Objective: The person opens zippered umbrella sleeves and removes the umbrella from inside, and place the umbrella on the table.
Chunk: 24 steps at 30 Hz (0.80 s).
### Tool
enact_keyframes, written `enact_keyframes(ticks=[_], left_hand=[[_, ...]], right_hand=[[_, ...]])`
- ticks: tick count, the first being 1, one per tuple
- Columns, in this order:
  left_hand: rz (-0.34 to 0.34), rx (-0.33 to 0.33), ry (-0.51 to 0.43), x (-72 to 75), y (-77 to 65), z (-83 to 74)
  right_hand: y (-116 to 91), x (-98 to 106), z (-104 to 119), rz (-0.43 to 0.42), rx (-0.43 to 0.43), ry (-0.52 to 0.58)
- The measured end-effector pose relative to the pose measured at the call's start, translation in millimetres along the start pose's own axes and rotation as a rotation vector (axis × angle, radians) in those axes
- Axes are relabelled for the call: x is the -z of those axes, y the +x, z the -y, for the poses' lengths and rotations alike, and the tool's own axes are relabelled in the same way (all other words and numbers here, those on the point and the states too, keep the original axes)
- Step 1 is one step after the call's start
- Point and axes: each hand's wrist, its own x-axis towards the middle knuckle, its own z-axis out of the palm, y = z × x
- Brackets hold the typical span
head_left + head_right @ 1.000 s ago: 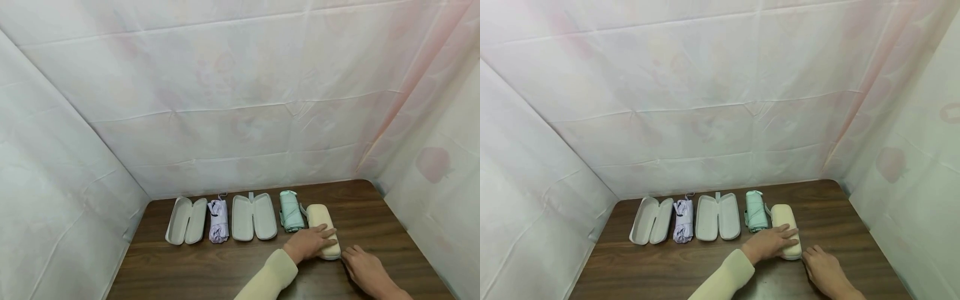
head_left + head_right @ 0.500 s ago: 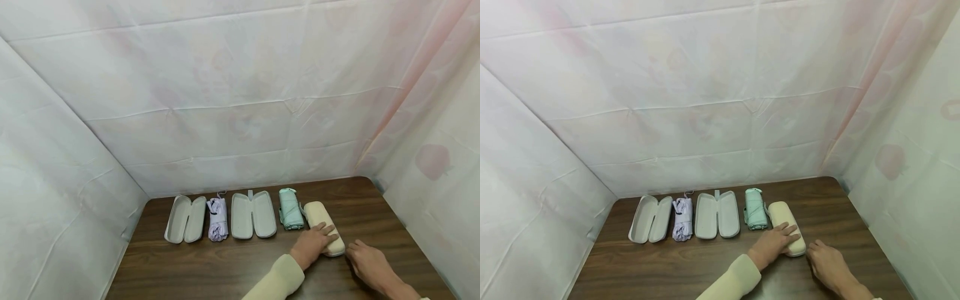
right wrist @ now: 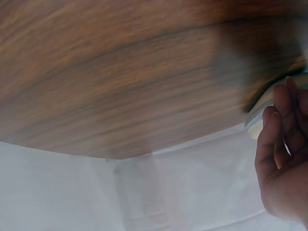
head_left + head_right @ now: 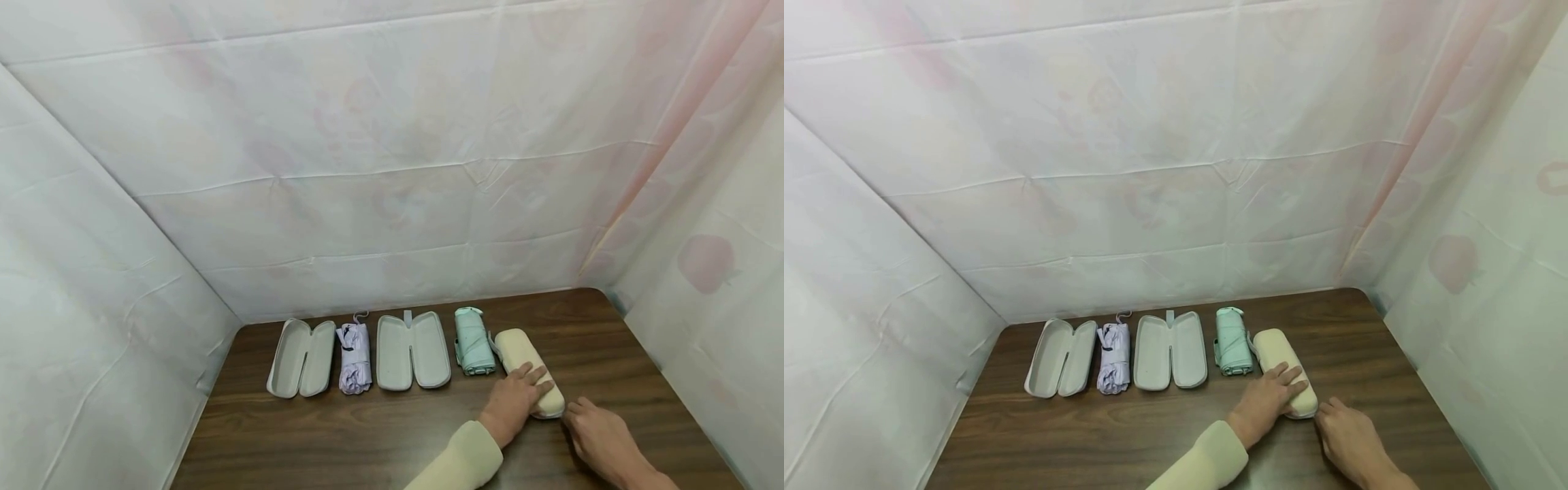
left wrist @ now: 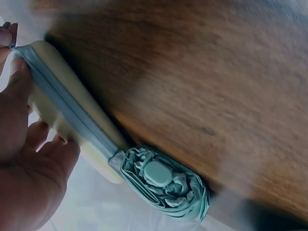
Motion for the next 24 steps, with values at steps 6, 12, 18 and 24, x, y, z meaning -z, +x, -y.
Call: enact_keyframes(ticks=[6,12,18,24], left_hand=[[-0.055,0.025,0.042,-6.1,0.9,-6.6],[-0.086,0.084,0.012,-7.6,-0.2,-14.1],[-0.143,0.12,0.03,-10.6,-0.2,-19.7],[-0.188,0.122,0.055,-18.2,2.3,-21.8]], right_hand=[[-2.6,-5.0,5.3,-0.08,0.004,0.013],[-3.5,-8.5,8.3,-0.131,0.022,-0.005],[-3.6,-9.0,11.9,-0.142,0.02,-0.008],[-3.8,-5.9,13.9,-0.106,-0.03,-0.013]])
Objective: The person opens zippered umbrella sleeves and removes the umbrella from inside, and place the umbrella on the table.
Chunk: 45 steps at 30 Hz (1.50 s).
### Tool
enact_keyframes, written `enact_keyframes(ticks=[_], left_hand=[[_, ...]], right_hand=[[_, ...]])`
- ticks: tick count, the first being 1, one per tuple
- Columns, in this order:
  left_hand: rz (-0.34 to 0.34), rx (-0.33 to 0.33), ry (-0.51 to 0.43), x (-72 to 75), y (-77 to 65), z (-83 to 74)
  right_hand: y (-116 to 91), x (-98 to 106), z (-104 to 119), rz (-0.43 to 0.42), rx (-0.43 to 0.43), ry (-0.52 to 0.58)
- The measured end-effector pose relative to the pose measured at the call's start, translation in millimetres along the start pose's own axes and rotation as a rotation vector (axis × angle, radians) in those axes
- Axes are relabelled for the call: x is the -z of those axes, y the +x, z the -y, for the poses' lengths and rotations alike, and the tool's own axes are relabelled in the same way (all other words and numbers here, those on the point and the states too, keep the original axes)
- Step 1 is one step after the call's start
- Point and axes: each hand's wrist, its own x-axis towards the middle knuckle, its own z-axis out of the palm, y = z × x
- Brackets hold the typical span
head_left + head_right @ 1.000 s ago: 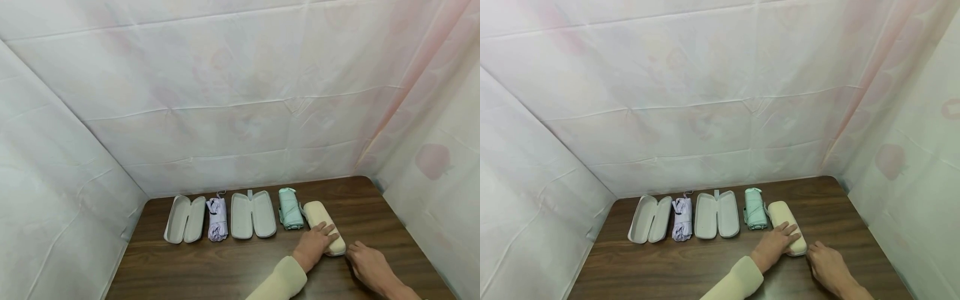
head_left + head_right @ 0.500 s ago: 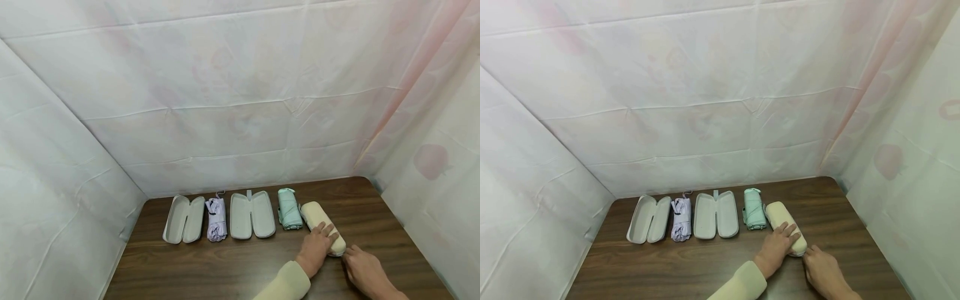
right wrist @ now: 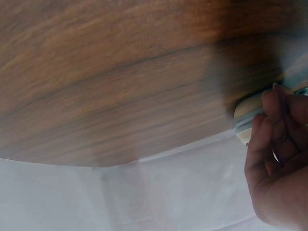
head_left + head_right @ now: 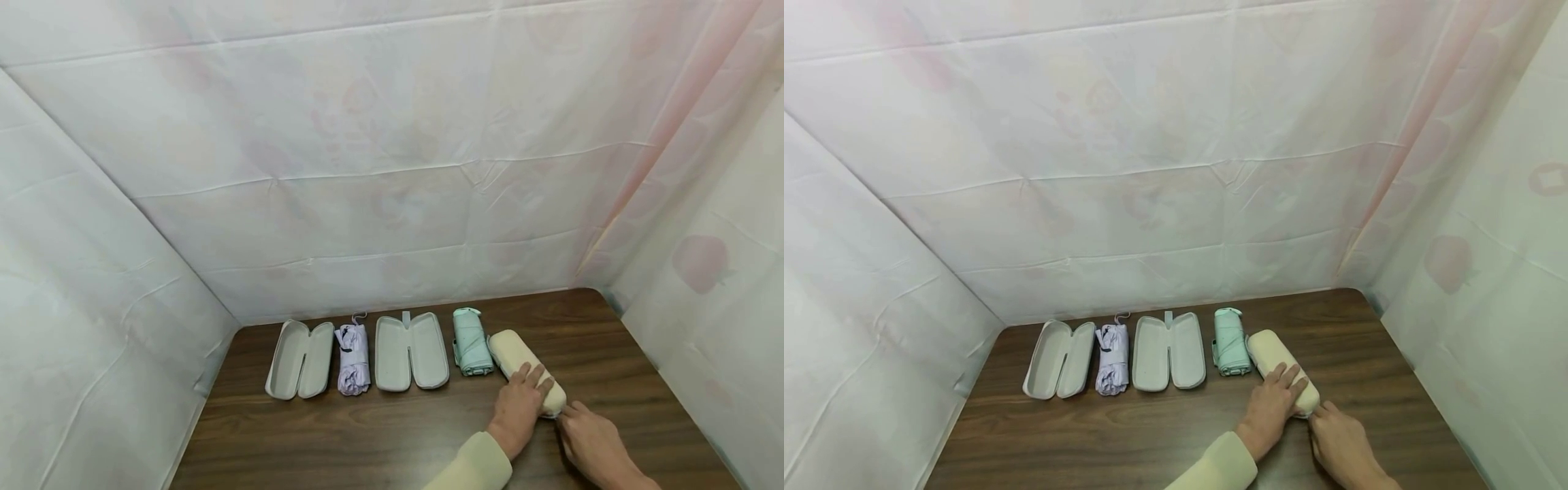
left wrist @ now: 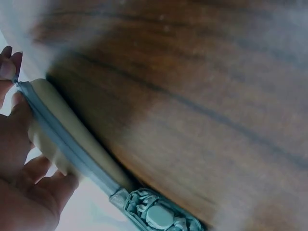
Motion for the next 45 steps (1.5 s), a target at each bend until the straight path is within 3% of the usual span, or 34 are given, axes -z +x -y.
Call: enact_keyframes(ticks=[4,9,14,19,28,33,38,45], left_hand=[[-0.002,-0.077,0.007,-1.6,2.1,11.0],[0.082,-0.197,0.022,5.1,9.8,32.5],[0.125,-0.227,0.025,7.7,14.5,41.1],[0.146,-0.206,0.007,4.5,15.4,38.2],[0.108,-0.133,0.061,11.9,14.2,25.9],[0.086,-0.054,0.075,11.4,11.9,14.5],[0.034,0.019,0.066,7.1,9.4,4.4],[-0.011,0.066,0.071,4.0,6.1,-1.6]], right_hand=[[0.5,5.5,-0.3,0.062,-0.051,-0.008],[0.2,12.4,-7.5,0.088,-0.078,-0.011],[0.8,18.5,-21.0,0.14,-0.126,-0.023],[-0.9,21.7,-32.1,0.168,-0.143,-0.036],[-2.3,20.7,-37.1,0.151,-0.175,-0.02],[-3.2,19.6,-34.9,0.147,-0.185,-0.018],[-2.9,17.0,-30.2,0.087,-0.168,-0.038],[-1.0,17.1,-19.0,0.104,-0.19,-0.024]])
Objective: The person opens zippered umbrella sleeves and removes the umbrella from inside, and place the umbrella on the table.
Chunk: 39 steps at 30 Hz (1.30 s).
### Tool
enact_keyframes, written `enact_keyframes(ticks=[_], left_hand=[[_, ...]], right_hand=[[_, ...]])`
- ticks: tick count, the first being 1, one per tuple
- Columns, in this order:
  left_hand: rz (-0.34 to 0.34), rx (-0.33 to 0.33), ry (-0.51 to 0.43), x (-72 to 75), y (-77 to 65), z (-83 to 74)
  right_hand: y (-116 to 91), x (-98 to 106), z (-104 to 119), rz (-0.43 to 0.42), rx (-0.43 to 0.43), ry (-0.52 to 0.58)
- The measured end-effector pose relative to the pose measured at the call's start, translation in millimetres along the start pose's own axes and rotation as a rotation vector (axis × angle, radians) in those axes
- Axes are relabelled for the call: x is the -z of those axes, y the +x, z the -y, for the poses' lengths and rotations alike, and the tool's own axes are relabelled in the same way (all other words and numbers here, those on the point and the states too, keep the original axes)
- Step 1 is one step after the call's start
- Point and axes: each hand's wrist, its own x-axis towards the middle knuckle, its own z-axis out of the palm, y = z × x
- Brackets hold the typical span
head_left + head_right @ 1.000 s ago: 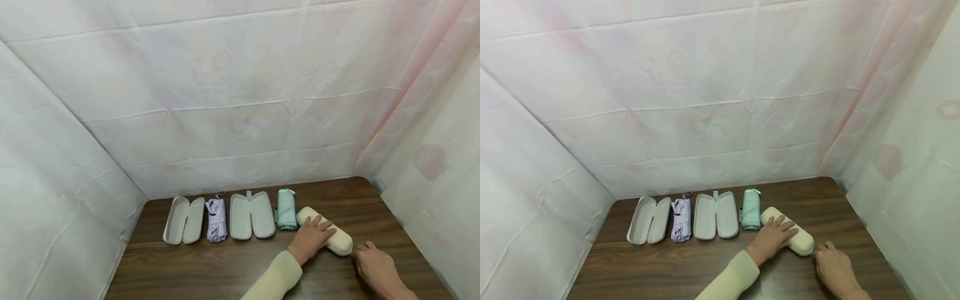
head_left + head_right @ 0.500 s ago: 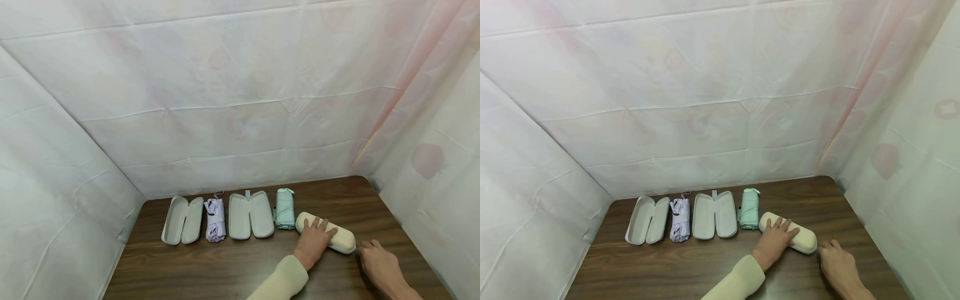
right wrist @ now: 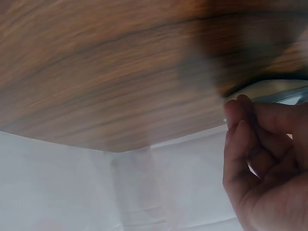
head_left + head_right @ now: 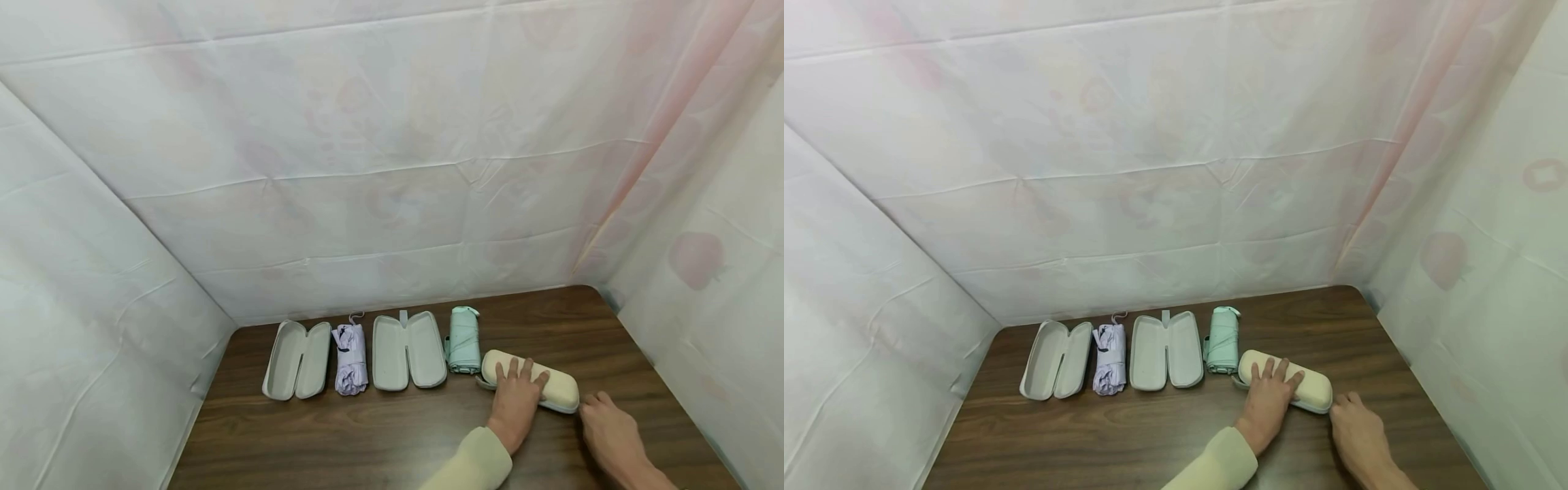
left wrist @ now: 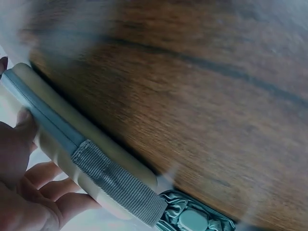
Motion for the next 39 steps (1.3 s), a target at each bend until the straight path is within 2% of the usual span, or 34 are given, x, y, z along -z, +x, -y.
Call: enact_keyframes(ticks=[6,16,27,33,39], left_hand=[[-0.024,0.015,0.0,-2.9,0.6,0.0],[-0.044,0.019,-0.004,-7.1,0.1,-0.8],[-0.085,0.016,0.004,-8.1,-1.2,-1.0],[-0.068,0.019,0.006,-7.9,-2.0,-2.2],[-0.022,0.026,0.01,-4.2,-1.9,-7.5]], right_hand=[[1.9,0.5,9.3,0.026,-0.019,-0.027],[-3.4,-5.2,15.4,-0.063,0.043,-0.139],[-2.8,-3.1,21.2,-0.086,0.056,-0.134],[-4.8,-2.4,32.4,-0.033,0.025,-0.129],[-2.3,-6.4,47.4,-0.097,0.034,-0.138]])
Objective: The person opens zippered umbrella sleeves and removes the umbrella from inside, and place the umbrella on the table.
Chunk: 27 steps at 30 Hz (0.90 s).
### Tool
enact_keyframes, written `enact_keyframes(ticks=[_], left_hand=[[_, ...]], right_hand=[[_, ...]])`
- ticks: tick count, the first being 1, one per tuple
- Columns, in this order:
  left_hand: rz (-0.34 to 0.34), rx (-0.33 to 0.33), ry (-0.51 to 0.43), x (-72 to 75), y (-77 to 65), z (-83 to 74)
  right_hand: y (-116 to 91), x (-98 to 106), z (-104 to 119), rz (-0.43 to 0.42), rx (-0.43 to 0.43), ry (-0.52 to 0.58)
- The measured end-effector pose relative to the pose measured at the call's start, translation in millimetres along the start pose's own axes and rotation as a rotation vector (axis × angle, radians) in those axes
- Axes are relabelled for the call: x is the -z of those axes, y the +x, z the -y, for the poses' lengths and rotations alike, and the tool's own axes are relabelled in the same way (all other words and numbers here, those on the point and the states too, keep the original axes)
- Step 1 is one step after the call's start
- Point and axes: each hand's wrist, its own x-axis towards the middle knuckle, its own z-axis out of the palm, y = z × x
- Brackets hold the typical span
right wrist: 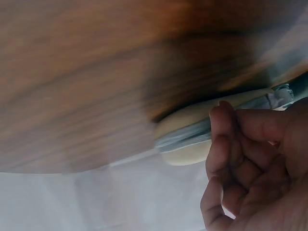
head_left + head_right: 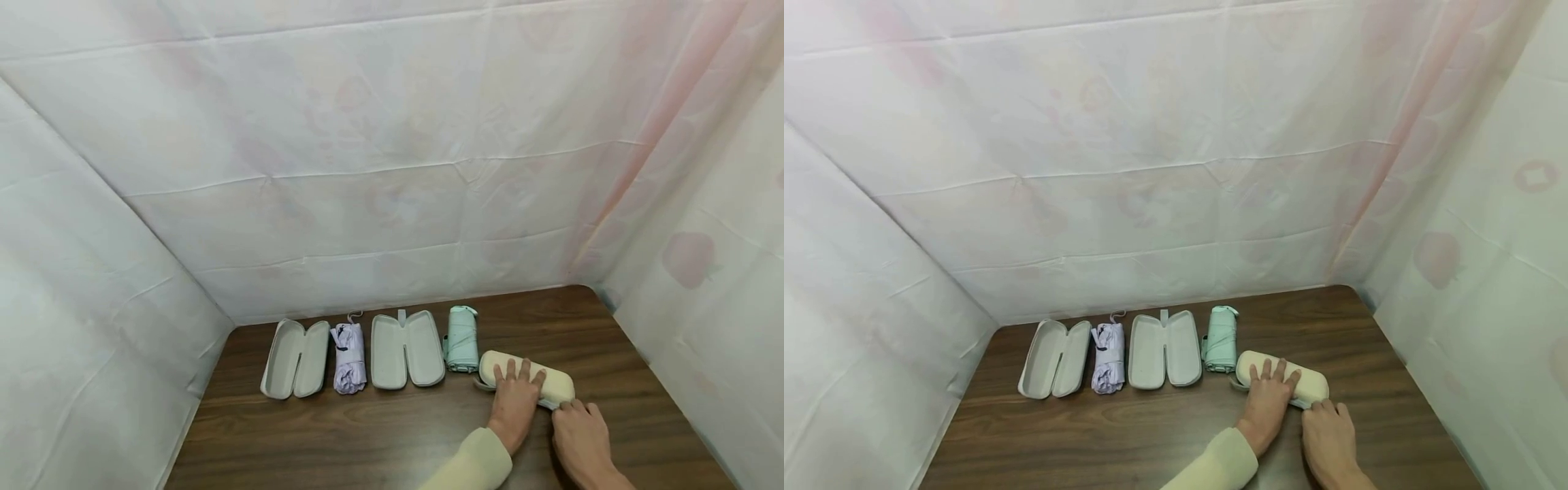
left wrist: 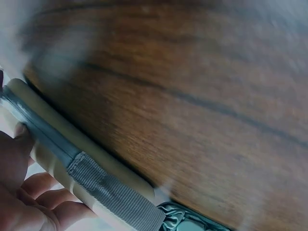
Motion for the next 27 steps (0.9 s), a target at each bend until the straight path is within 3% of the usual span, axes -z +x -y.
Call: enact_keyframes(ticks=[5,12,17,21,23,27], left_hand=[[0.031,0.024,0.015,1.7,-1.0,-4.3],[0.022,0.07,0.025,1.3,-5.2,-8.3],[0.03,0.071,0.018,3.5,-7.1,-8.6],[0.038,0.034,0.003,9.7,-3.0,7.5],[0.045,-0.018,-0.006,11.7,-0.7,21.5],[0.123,-0.141,-0.017,12.9,2.3,49.9]], right_hand=[[3.3,-0.7,6.8,-0.004,-0.023,0.001],[6.7,-4.3,13.0,-0.039,-0.031,0.03],[5.8,-3.8,11.0,0.029,-0.072,0.04],[4.9,-3.4,5.5,0.058,-0.094,0.066],[4.5,-3.4,2.4,0.056,-0.1,0.082],[4.2,-3.4,-4.0,0.045,-0.108,0.095]])
